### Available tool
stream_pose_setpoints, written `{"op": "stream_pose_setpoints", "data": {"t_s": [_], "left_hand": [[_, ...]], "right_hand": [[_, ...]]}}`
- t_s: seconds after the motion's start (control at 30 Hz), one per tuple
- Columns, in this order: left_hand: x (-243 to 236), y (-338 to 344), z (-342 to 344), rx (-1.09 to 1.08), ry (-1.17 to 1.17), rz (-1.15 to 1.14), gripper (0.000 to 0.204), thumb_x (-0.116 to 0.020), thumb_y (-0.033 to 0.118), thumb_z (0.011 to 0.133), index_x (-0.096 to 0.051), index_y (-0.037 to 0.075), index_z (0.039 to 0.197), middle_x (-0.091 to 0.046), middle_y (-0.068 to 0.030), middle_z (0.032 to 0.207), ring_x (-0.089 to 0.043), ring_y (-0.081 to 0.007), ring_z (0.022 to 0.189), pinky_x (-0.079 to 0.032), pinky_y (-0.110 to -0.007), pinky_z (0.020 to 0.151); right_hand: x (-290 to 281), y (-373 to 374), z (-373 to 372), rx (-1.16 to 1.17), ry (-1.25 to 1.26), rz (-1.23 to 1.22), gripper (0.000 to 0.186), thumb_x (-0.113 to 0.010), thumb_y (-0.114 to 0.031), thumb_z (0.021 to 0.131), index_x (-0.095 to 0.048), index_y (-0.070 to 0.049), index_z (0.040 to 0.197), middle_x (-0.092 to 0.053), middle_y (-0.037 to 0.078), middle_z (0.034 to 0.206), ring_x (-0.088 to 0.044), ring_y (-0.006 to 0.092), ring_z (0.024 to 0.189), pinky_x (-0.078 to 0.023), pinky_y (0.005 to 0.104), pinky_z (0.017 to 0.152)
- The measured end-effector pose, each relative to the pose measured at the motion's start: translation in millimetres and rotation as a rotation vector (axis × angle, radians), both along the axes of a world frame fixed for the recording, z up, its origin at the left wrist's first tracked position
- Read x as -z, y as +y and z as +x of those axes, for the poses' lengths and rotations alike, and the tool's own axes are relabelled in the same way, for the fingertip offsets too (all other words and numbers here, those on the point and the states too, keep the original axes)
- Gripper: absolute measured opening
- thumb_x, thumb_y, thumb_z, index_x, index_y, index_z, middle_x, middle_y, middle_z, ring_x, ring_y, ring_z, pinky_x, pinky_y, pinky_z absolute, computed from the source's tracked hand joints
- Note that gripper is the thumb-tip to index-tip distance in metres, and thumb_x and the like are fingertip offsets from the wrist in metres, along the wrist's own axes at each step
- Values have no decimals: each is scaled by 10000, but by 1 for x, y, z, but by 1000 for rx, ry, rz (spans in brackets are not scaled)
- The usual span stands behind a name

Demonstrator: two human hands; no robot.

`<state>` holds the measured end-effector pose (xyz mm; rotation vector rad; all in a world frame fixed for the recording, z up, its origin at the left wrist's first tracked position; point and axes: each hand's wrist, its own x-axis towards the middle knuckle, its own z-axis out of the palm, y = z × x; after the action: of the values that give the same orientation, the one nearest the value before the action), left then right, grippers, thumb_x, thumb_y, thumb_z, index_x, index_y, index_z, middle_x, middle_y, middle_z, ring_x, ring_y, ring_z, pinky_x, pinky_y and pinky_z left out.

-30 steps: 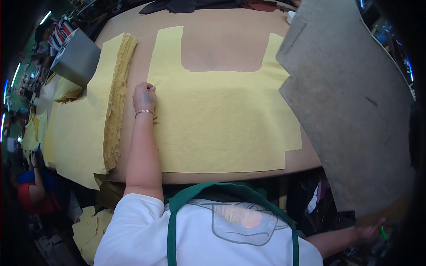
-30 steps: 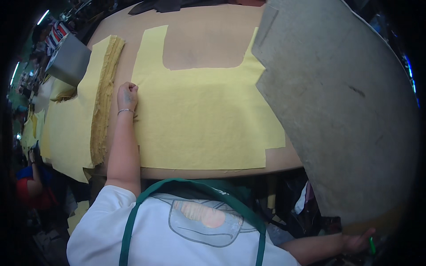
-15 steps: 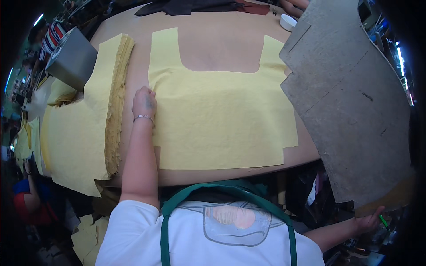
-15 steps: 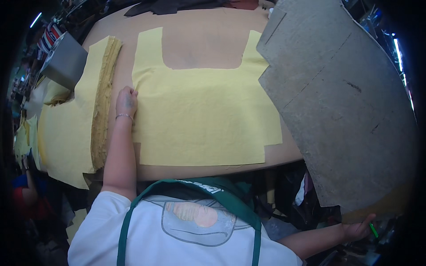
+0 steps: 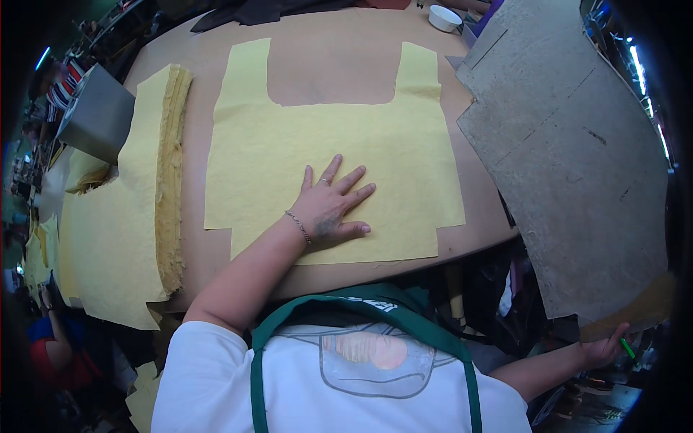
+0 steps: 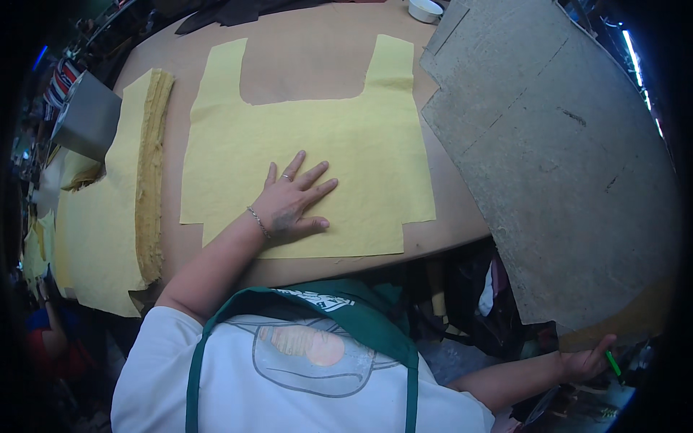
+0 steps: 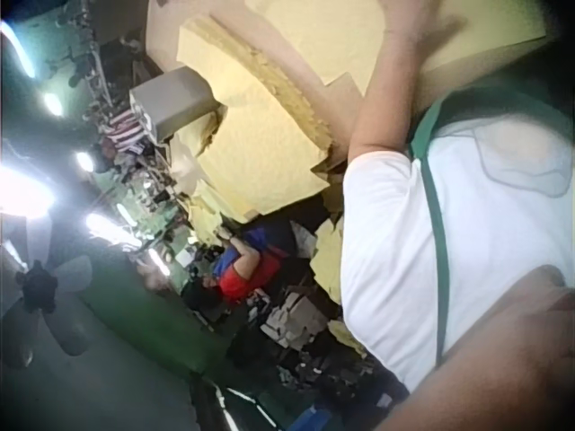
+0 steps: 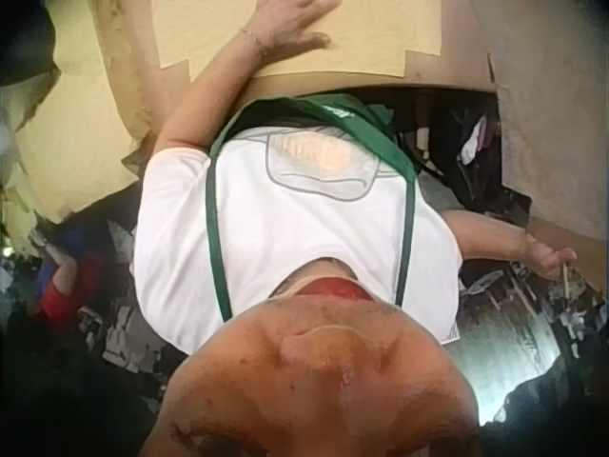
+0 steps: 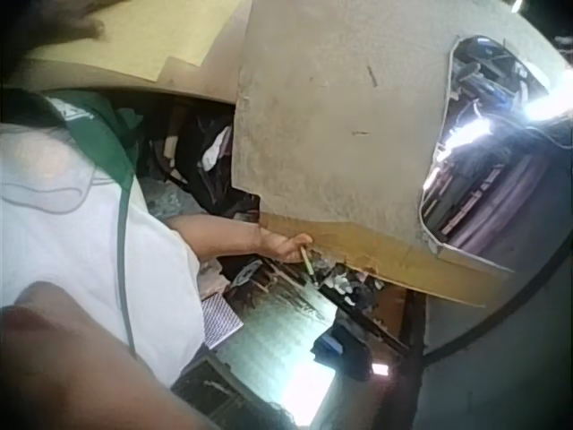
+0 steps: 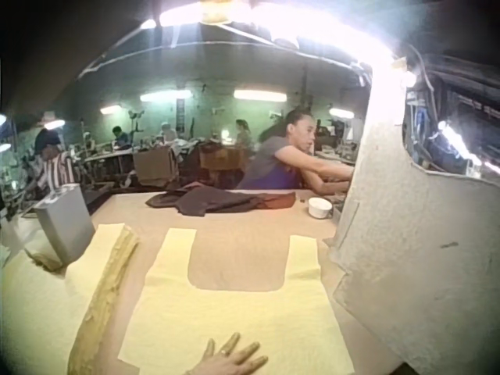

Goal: The person traces templates onto fabric using a pen, trims loose threads with snips, and repositions the template on fabric sheets to trace additional outlines.

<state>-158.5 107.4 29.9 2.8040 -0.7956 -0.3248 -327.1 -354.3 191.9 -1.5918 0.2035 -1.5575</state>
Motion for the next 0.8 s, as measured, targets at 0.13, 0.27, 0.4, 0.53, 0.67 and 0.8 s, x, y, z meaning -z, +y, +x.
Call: {"op": "stream_pose_setpoints", "data": {"t_s": [0.13, 0.27, 0.4, 0.53, 0.67, 0.8], "left_hand": [[-1, -5, -15, 49, 82, 13, 743, -457, 632, 702, -289, 248, 1316, -158, -43, 1406, -45, -359, 1289, -104, -647, 941], [1, -11, -24, -1, 40, 42, 748, -418, 660, 707, -276, 256, 1320, -137, -40, 1411, -31, -354, 1291, -103, -657, 934], [-5, -17, -13, -25, 25, 54, 709, -450, 607, 730, -280, 247, 1317, -127, -36, 1412, -29, -348, 1292, -110, -670, 922], [0, -31, -10, 3, 10, 67, 819, -481, 657, 668, -266, 214, 1323, -125, -68, 1411, -38, -351, 1292, -137, -679, 902], [-12, -68, -49, 352, -2, -1, 798, -543, 553, 695, -243, 174, 1329, -133, -59, 1408, -67, -343, 1292, -160, -685, 887], [13, -88, -57, 273, -41, -39, 674, -520, 402, 773, -236, 149, 1329, -154, -50, 1401, -90, -339, 1288, -187, -683, 879]], "right_hand": [[4, 4, -2, -8, -25, 12, 434, -612, -192, 786, -453, 41, 1115, -483, 125, 1134, -452, 231, 1034, -309, 357, 908], [8, -4, -6, -22, -31, 59, 452, -622, -186, 777, -447, 41, 1126, -480, 128, 1145, -451, 241, 1043, -309, 368, 909], [15, -8, -7, 41, -38, 33, 449, -636, -168, 760, -456, 57, 1104, -470, 146, 1163, -437, 251, 1069, -298, 383, 935], [20, -8, -12, -5, -37, 84, 451, -648, -166, 748, -462, 44, 1102, -477, 140, 1154, -436, 244, 1070, -286, 379, 942], [18, -6, -19, 40, -33, 20, 456, -647, -157, 746, -459, 37, 1114, -477, 136, 1157, -432, 240, 1078, -280, 369, 947], [18, -2, -17, -10, -56, 23, 465, -650, -155, 744, -456, 35, 1122, -473, 134, 1162, -428, 244, 1081, -276, 364, 950]]}}
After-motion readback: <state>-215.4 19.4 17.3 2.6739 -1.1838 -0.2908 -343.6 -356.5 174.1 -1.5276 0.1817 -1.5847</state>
